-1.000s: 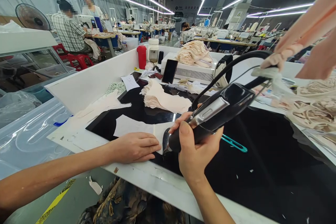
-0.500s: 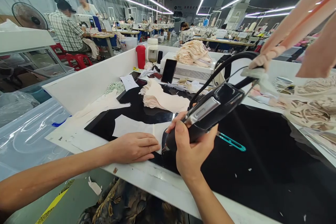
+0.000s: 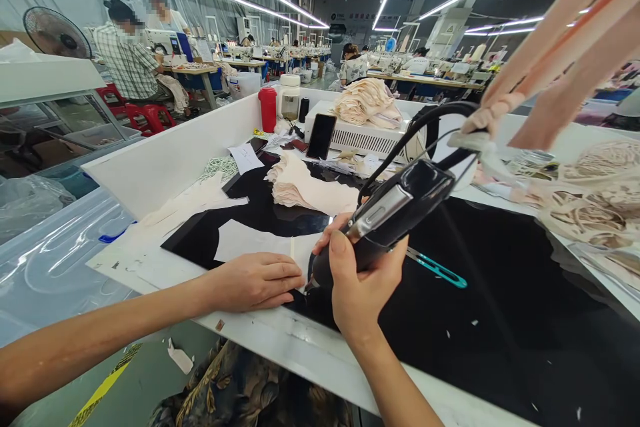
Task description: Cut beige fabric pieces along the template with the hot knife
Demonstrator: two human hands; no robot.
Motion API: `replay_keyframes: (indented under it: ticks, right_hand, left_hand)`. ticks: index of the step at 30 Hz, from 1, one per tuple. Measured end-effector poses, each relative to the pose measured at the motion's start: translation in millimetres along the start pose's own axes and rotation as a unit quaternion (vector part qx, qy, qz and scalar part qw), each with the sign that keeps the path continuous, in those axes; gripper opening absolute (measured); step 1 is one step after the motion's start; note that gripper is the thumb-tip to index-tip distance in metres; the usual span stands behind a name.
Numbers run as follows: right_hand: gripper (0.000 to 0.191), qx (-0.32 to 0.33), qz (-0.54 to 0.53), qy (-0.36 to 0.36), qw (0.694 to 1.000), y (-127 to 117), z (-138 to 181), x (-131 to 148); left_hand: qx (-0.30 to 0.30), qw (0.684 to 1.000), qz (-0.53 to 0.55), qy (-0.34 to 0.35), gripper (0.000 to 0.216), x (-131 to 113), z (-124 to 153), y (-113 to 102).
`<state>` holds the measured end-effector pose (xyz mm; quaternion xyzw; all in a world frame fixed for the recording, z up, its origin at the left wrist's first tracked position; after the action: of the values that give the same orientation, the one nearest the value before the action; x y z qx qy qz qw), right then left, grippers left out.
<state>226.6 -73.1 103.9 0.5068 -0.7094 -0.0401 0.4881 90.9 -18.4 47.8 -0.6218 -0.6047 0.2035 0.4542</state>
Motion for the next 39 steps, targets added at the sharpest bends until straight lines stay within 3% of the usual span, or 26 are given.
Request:
replay_keyframes:
  ticks: [9, 14, 23, 28, 32, 39]
  right_hand:
    - [0.036, 0.016, 0.025, 0.001, 1.0, 1, 3, 0]
    - [0.032, 0.035, 0.016, 0.007, 0.999, 1, 5, 5]
    - [0.032, -0.027, 0.042, -0.096, 0.994, -28, -46, 28]
    - [0.034, -0.03, 0.042, -0.086, 0.995, -39, -55, 15]
    - [0.033, -0.024, 0.052, -0.076, 0.996, -39, -54, 7]
    - [0.03, -0.009, 0.066, -0.072, 0.995, -40, -53, -2]
  left_hand:
    - [0.007, 0.997, 0.058, -0.055, 0.032, 10, 1, -5]
    - [0.044, 0.993, 0.097, -0.057, 0.029, 9, 8, -6]
    - [0.058, 0.982, 0.167, -0.071, 0.023, 9, -1, -26]
    - [0.048, 0.99, 0.1, -0.085, 0.024, 13, -27, -10]
    - [0.055, 0.997, 0.032, -0.048, 0.022, 8, -46, 10]
    - [0.08, 0.996, 0.001, -0.034, 0.024, 9, -53, 27]
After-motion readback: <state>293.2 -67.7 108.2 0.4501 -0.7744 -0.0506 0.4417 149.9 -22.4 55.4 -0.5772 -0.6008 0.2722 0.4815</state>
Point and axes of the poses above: each hand's wrist, its own z-axis away from the middle knuckle, its own y-axis out of the palm, x = y × z, the point moved 8 cm from there along -z, towards the middle knuckle, and after that the axes turned 12 degrees about -z, right-handed, at the moved point
